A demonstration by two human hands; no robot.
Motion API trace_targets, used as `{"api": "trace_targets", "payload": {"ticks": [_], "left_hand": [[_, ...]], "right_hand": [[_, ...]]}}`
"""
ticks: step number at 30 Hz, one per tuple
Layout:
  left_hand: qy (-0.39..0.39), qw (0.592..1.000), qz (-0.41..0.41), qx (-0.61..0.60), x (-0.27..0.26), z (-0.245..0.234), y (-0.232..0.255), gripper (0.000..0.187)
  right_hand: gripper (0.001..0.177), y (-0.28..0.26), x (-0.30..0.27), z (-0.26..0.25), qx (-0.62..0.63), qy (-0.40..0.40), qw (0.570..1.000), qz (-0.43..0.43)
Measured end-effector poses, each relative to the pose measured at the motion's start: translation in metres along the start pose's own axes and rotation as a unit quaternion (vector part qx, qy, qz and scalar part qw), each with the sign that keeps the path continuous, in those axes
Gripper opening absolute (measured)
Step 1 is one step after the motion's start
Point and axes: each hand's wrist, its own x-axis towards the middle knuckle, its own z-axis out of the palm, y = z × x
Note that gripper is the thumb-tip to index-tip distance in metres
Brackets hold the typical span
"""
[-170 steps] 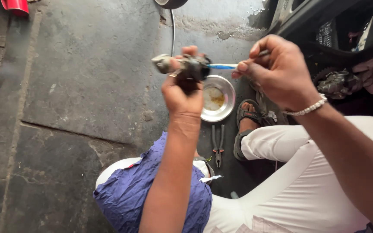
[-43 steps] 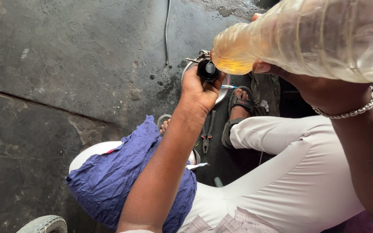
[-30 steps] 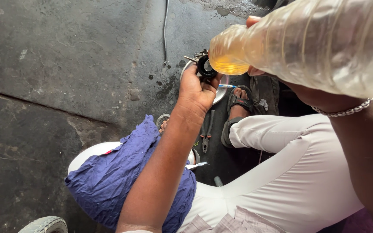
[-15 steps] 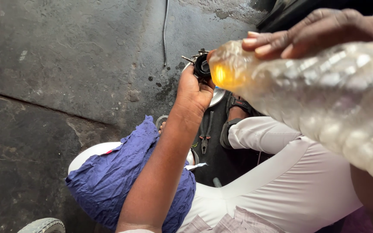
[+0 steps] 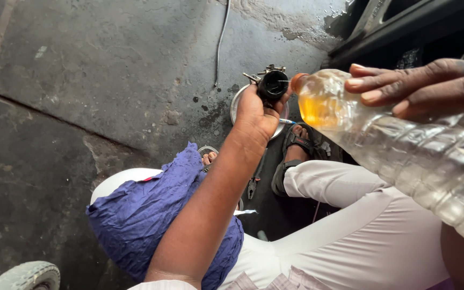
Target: The person wipes their hands with a blue cloth and uses a toothbrush to scrub a carburetor over a bowl. They then pour liquid from a plastic bottle into the carburetor while scrubbing it with the toothbrush.
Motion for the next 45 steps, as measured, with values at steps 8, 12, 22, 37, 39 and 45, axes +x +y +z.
{"api": "trace_targets", "payload": {"ticks": [8, 12, 22, 37, 39, 45], "left_hand": [[-0.039, 0.997, 0.029, -0.059, -0.024, 0.025, 0.002, 0.049], [-0.046, 0.997, 0.052, -0.04, -0.027, 0.027, 0.002, 0.05], [-0.037, 0.996, 0.074, 0.044, -0.03, 0.027, 0.0, 0.046], [-0.091, 0.996, 0.007, 0.006, -0.046, 0.037, 0.007, 0.043], [-0.097, 0.995, -0.007, -0.003, -0.041, 0.032, 0.007, 0.043], [-0.077, 0.996, -0.023, -0.043, -0.024, 0.016, 0.002, 0.04]], "right_hand": [[0.035, 0.003, -0.007, -0.006, -0.014, -0.003, 1.0, 0.026], [0.036, 0.007, -0.013, -0.012, -0.005, -0.029, 0.999, 0.036], [0.042, 0.028, -0.026, -0.019, 0.049, -0.027, 0.998, 0.016], [0.051, 0.005, -0.014, -0.006, 0.05, 0.05, 0.997, -0.009], [0.053, 0.003, -0.014, 0.003, 0.048, 0.077, 0.996, -0.015], [0.056, -0.012, -0.005, 0.012, 0.037, 0.101, 0.994, -0.012]]}}
